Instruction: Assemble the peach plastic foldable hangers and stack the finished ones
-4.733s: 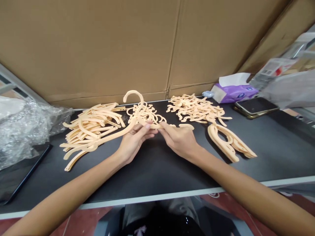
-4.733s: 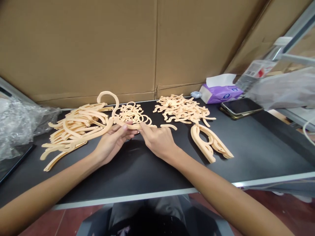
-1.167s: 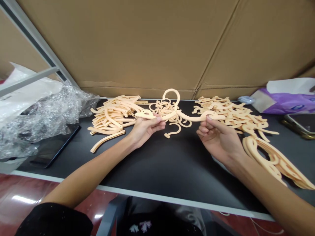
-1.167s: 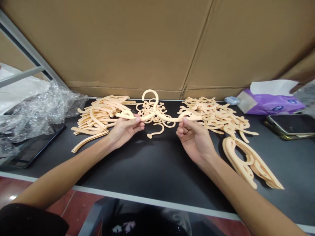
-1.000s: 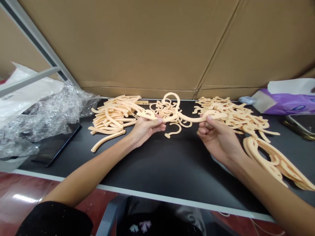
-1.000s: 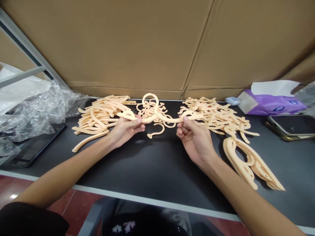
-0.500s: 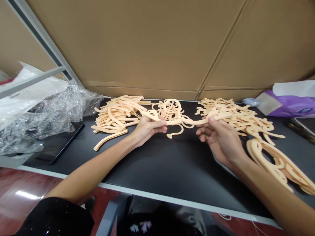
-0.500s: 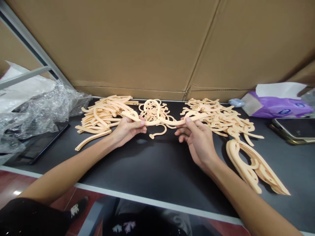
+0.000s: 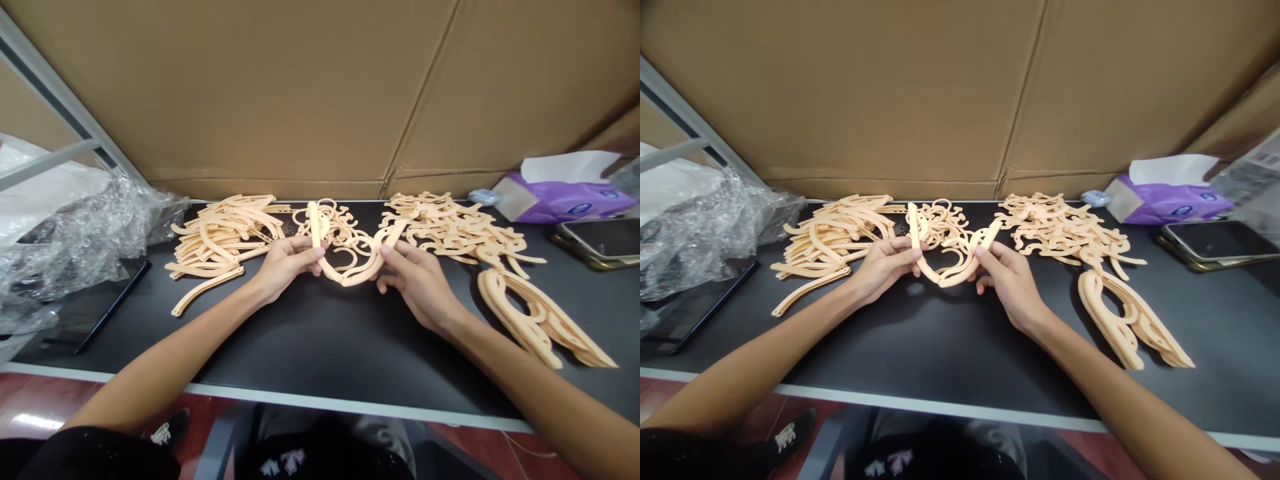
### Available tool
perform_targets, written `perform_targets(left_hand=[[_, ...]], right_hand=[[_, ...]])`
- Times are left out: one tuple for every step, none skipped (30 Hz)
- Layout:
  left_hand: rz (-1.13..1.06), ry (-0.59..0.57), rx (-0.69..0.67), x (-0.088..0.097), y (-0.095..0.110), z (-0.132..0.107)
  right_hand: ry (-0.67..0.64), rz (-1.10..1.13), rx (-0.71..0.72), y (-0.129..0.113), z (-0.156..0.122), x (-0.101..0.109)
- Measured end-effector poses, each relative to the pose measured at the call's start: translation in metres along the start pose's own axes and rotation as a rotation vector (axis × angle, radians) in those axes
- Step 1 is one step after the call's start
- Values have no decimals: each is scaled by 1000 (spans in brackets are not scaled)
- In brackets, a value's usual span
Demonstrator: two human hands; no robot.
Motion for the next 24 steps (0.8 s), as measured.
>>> perform_targets(left_hand=[[12, 1, 1, -1, 0, -1], [23, 0, 2, -1, -1, -1], [34, -1, 3, -2, -1, -2], [44, -4, 4, -3, -1, -3], [53, -6, 6, -3, -1, -3], [62, -9, 7, -4, -1, -3], [70, -12, 6, -4, -1, -3], [78, -15, 5, -4, -1, -3], [86, -19, 3, -3, -2, -3], [95, -25, -1, -3, -2, -3], [105, -31, -4, -3, -2, -3], [116, -38, -9, -3, -2, -2], [129, -45, -13, -3, -3, -2], [142, -52, -18, -4, -3, -2], [156, -59, -22, -4, -3, -3], [173, -65, -26, -5, -4, -3], [191, -72, -29, -6, -4, -3], [210, -81, -32, -7, -4, -4], [230, -90, -33, -8, -4, -4], [248, -99, -33, -9, -4, -5], [265, -107, -33, -11, -3, -6], [278, -112, -32, -12, -3, -7], [288, -114, -32, -13, -3, -7], [296, -113, -32, -13, -2, -8]], right_hand=[[-16, -5, -5, 1, -1, -1], [-29, -8, -11, 2, -2, -3], [-36, -9, -17, 2, -2, -4], [-42, -9, -22, 2, -2, -4], [-45, -10, -25, 2, -3, -5], [-48, -11, -27, 1, -2, -6], [-51, -12, -28, 0, -2, -6], [-54, -13, -28, -1, -2, -6], [-58, -11, -28, -1, -2, -7], [-62, -10, -26, -2, -2, -7], [-67, -8, -23, -3, -2, -7], [-75, -7, -21, -3, -2, -8], [-83, -9, -16, -3, -3, -8], [-92, -12, -10, -3, -3, -9], [-103, -18, -2, -3, -3, -9], [-114, -24, 6, -3, -3, -10], [-127, -30, 13, -3, -4, -11], [-140, -35, 17, -3, -4, -12], [-152, -40, 19, -3, -4, -13], [-163, -45, 19, -3, -4, -14], [-170, -51, 18, -2, -5, -14], [-176, -58, 19, -2, -5, -15], [-181, -64, 21, -2, -5, -15], [-185, -68, 23, -2, -6, -16]])
Point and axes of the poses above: each hand's wrist, its own z-axis towards the middle knuckle, its own x-axis out of the back of the hand, y = z × x, the point moved 5 cm from there along z, towards the middle knuckle, and after that the axes turned 15 degrees about x, right-handed, at the moved point
